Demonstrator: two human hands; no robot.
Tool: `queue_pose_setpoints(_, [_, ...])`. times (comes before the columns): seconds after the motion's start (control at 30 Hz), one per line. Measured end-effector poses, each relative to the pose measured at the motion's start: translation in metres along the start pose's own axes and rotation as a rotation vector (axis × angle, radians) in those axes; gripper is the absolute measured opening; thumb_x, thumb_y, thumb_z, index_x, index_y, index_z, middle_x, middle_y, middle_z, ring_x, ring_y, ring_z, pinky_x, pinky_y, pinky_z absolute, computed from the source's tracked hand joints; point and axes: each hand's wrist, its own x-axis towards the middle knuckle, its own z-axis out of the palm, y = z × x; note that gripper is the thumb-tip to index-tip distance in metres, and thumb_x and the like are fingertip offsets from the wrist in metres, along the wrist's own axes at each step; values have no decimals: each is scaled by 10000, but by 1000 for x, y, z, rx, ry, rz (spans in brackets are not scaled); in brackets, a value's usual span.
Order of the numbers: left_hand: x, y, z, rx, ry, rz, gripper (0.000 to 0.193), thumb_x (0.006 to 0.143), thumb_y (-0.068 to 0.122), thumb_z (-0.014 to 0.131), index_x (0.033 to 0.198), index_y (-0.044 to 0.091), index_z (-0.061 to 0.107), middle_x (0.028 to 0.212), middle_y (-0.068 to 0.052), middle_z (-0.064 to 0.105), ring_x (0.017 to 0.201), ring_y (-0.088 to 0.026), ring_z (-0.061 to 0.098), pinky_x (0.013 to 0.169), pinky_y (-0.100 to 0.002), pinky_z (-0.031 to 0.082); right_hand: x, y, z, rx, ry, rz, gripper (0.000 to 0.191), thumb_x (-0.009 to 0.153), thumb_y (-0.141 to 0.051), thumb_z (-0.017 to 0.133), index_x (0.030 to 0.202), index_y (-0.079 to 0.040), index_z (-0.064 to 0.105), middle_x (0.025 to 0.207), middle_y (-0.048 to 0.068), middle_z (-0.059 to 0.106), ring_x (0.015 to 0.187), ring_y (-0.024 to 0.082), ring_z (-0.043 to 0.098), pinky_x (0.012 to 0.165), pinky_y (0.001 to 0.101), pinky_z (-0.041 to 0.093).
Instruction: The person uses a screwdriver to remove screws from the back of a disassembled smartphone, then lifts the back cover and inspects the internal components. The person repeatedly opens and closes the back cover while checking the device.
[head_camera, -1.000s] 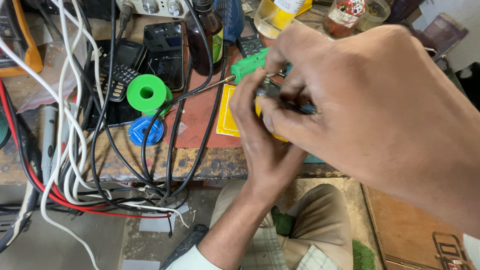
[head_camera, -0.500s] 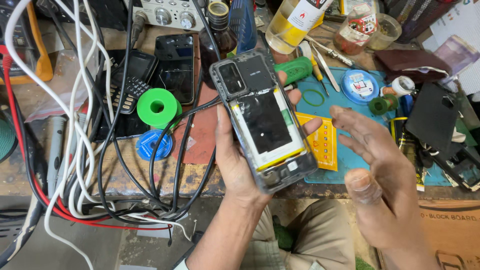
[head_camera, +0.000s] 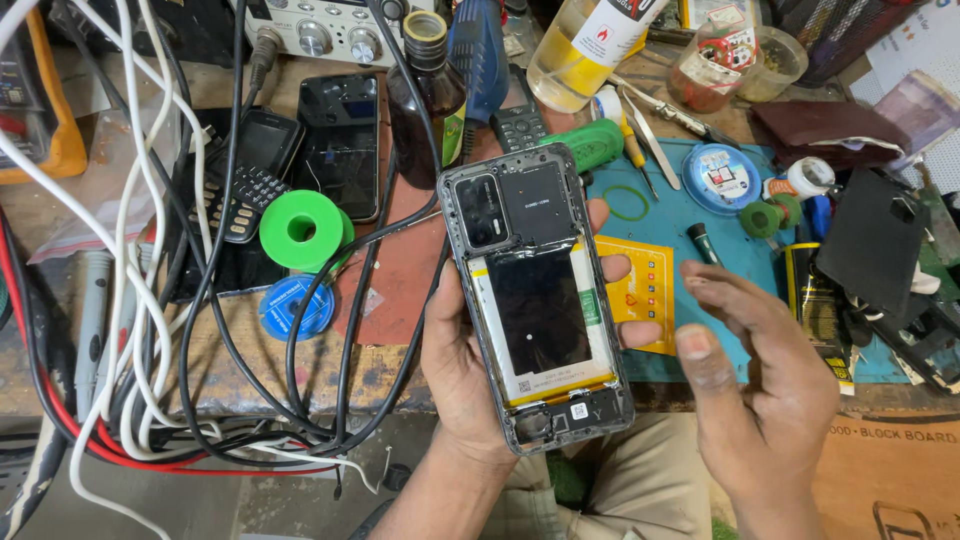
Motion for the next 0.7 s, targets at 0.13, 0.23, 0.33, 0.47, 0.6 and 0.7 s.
queue_pose_setpoints(0.13, [-1,1,1,-34,33,-24,769,1098,563,402,1701,93,317,1653,-209,424,1370,-382,566,1060,-676,505,14,-2,-11,-212,132,91,240,1023,-163,683,1168,29,686,1186,141,720,1013,170,701,932,279,537])
queue_pose_setpoints(0.23, [-2,2,1,7,84,-6,756,1096,562,390,1681,86,332,1631,-205,437,1365,-386,558,1042,-682,505,27,5,-23,-426,138,95,217,986,-103,720,1166,18,720,1108,149,733,893,165,705,821,284,538])
queue_pose_setpoints(0.33, [0,2,1,57,116,23,756,1080,578,384,1646,78,351,1607,-208,447,1365,-392,555,1015,-685,507,40,14,-40,-540,54,180,249,992,-130,743,1220,-31,750,1049,133,758,811,194,697,750,309,531])
queue_pose_setpoints(0.47, [1,5,3,47,116,-2,726,1094,559,374,1647,89,363,1616,-215,448,1362,-392,547,1014,-684,511,49,22,-50,-710,-159,171,337,899,-231,791,1164,-26,755,1016,171,749,735,271,709,673,371,539])
queue_pose_setpoints(0.6, [-6,3,7,19,131,-50,713,1079,552,359,1633,105,378,1583,-204,475,1339,-392,561,994,-666,535,52,24,-44,-866,-316,191,353,865,-228,764,1177,-66,749,972,141,777,790,330,716,685,434,538])
queue_pose_setpoints(0.7, [-14,-1,9,160,158,-24,712,1084,529,365,1612,52,387,1524,-209,511,1323,-378,575,957,-642,545,57,24,-46,-804,-230,188,413,892,-177,748,1286,-69,690,996,142,777,813,306,734,702,416,555])
